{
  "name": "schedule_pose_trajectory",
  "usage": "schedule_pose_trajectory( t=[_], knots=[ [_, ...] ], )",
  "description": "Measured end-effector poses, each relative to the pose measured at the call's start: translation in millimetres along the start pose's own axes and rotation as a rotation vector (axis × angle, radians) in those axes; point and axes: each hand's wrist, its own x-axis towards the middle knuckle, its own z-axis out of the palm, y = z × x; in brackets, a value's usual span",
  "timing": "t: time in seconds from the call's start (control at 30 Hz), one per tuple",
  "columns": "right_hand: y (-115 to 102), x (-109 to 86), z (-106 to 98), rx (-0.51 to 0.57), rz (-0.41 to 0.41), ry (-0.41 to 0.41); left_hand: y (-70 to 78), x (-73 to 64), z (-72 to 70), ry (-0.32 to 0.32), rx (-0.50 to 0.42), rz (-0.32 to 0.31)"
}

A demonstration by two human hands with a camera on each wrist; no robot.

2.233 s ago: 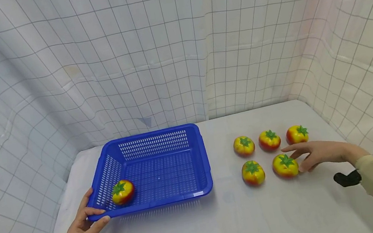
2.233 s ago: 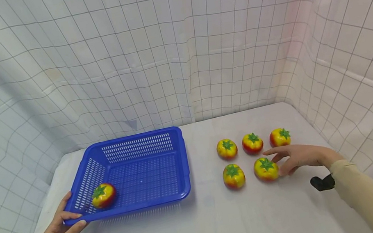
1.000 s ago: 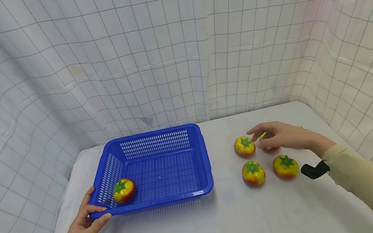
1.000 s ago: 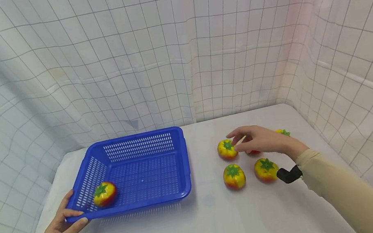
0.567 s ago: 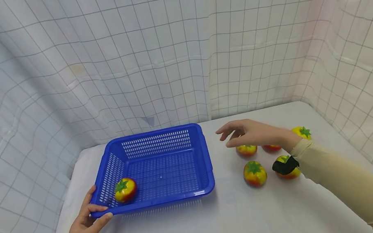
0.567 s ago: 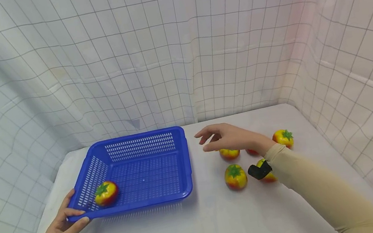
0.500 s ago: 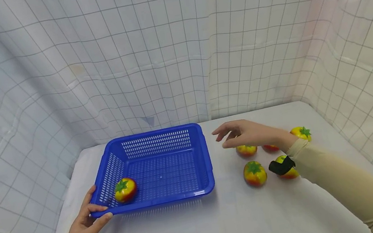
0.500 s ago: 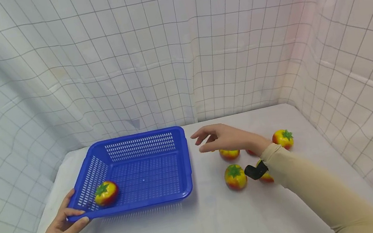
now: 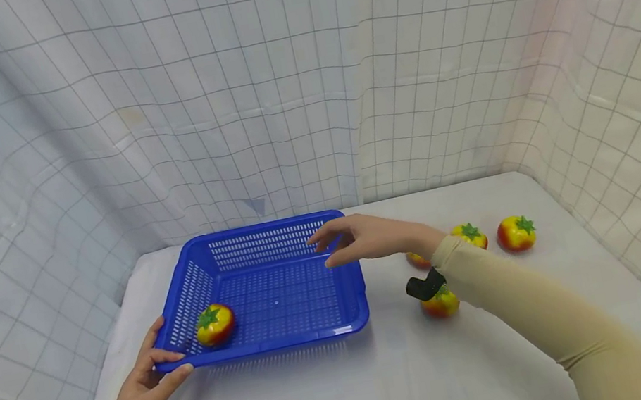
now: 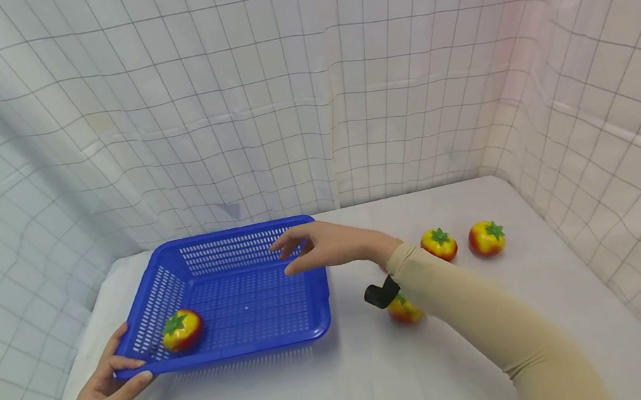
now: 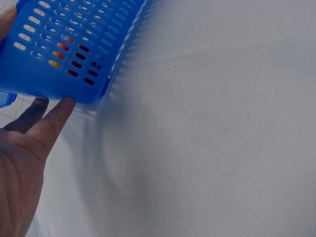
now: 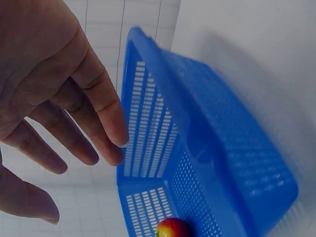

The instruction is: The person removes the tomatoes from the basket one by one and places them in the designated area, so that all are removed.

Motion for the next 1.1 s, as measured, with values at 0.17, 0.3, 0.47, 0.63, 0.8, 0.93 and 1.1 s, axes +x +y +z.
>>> schedule_pose_trajectory(
  t=[0.17,0.3,0.47,0.63,0.8,0.93,1.1],
  knots=[
    [-10.8,23.3,10.6,0.004,-0.030,-0.066,-1.2,0.3,0.5,-0.003,0.003,0.003],
    [-16.8,42.8,19.8,0.010,-0.042,-0.107,-1.1,0.3,1.1,-0.003,-0.001,0.009],
    [-20.4,67.1,34.0,-0.006,-0.037,-0.134,-0.7,-0.4,1.0,-0.003,-0.010,0.003],
    [-23.4,88.9,47.7,0.021,-0.006,-0.162,-0.2,-0.1,1.1,-0.002,-0.015,0.007],
    [-26.3,108.3,59.9,0.046,0.031,-0.199,-0.3,0.2,1.5,-0.007,-0.001,0.016],
    [-26.6,125.2,70.0,0.048,0.044,-0.208,-0.3,0.5,-0.1,-0.006,0.006,0.022],
    [-25.2,144.3,84.5,0.076,0.069,-0.218,-1.1,1.2,-0.4,-0.002,-0.011,0.017]
  ],
)
